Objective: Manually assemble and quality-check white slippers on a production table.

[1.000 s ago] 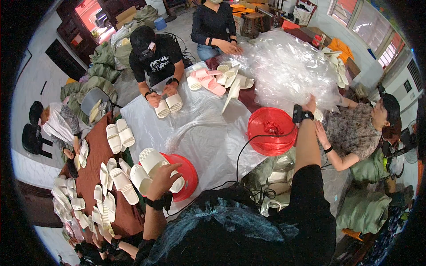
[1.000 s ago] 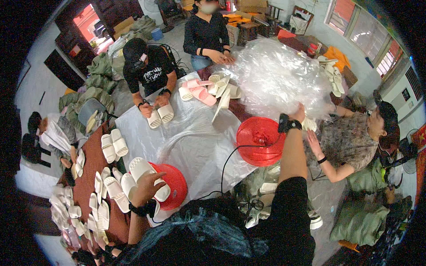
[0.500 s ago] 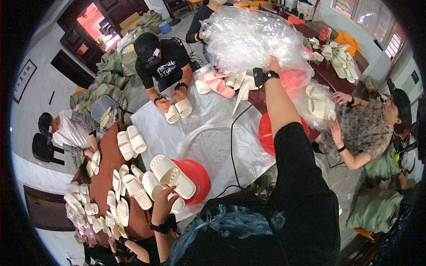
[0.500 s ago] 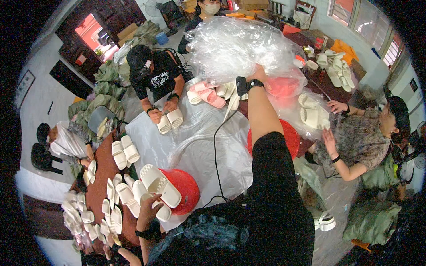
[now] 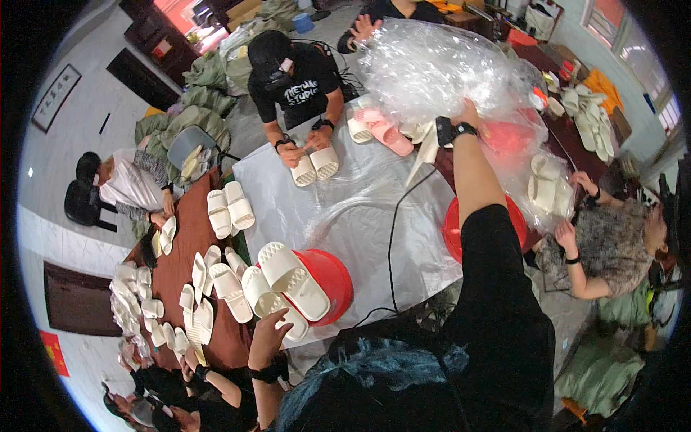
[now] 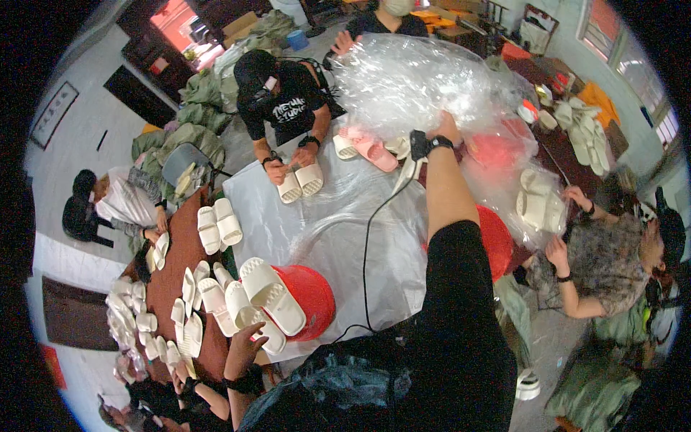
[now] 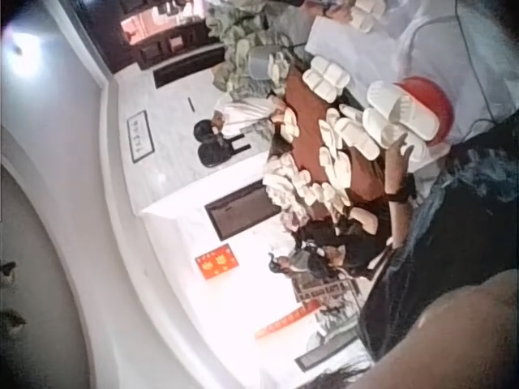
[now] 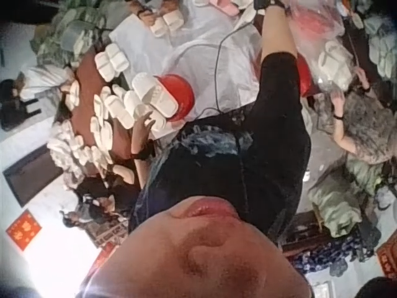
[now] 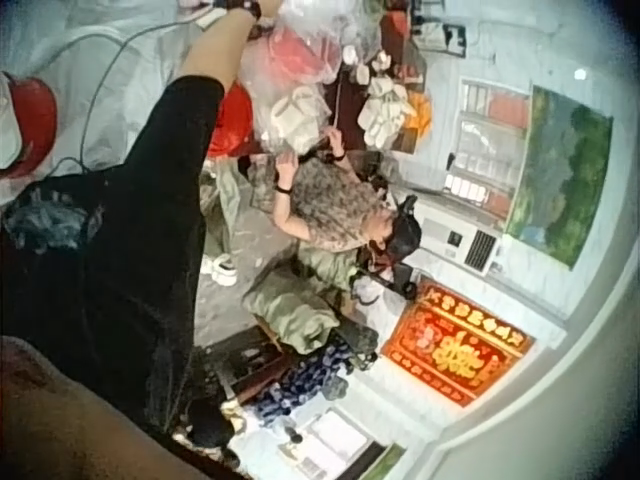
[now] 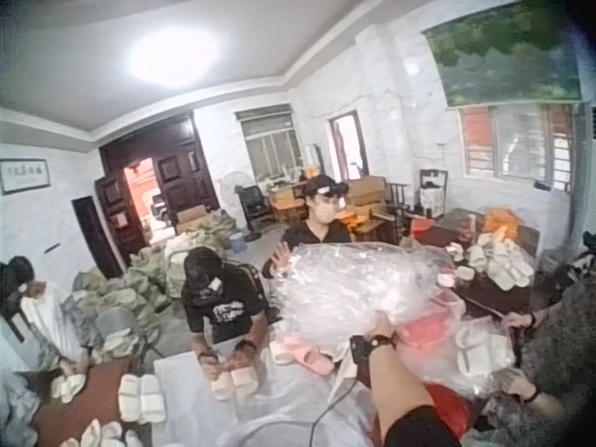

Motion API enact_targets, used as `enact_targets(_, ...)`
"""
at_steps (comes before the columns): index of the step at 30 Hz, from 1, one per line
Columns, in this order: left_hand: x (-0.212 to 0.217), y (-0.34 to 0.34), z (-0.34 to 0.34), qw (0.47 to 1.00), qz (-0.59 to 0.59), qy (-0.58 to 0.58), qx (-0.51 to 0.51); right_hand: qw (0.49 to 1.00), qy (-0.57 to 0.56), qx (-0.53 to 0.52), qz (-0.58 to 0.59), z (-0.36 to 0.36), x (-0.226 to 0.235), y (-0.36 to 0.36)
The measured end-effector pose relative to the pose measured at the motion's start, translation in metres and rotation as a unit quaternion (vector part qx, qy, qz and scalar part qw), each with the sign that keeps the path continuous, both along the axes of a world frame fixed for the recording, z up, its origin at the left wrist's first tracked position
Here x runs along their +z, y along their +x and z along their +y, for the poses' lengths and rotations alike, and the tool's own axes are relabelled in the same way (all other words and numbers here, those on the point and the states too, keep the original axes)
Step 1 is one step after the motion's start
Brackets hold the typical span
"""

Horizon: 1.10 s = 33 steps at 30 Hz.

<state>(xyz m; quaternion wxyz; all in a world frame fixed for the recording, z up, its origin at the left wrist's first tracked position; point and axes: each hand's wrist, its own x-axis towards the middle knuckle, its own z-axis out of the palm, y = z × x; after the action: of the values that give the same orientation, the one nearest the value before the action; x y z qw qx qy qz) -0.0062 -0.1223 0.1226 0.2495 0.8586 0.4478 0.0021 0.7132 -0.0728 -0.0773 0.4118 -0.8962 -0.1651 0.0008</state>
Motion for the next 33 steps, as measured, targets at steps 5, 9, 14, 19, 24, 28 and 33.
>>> enact_targets(5, -0.001, 0.02, 0.004, 0.999, 0.021, -0.017, -0.022, 0.999, -0.026, 0.008, 0.021, -0.03, -0.047, 0.065)
enact_targets(9, -0.01, -0.018, 0.004, 0.995, -0.088, -0.028, -0.029, 0.841, 0.478, 0.182, 0.175, -0.005, -0.075, 0.213)
enact_targets(14, -0.016, 0.024, 0.017, 0.994, -0.05, -0.023, -0.091, 0.908, 0.404, -0.001, 0.11, -0.069, -0.091, 0.198)
enact_targets(19, 0.001, 0.024, 0.003, 0.999, -0.003, -0.033, -0.042, 0.852, 0.456, -0.098, 0.236, -0.042, -0.053, 0.119)
enact_targets(24, -0.007, 0.02, 0.003, 0.998, -0.009, -0.034, -0.05, 0.923, 0.371, -0.065, 0.081, -0.039, -0.075, 0.152)
enact_targets(28, -0.03, 0.016, 0.013, 0.996, -0.031, -0.042, -0.066, 0.939, 0.293, -0.058, 0.172, -0.071, -0.052, 0.167)
enact_targets(33, -0.013, 0.007, -0.012, 1.0, 0.013, -0.021, -0.01, 0.653, 0.551, -0.184, 0.487, -0.03, 0.069, 0.004)
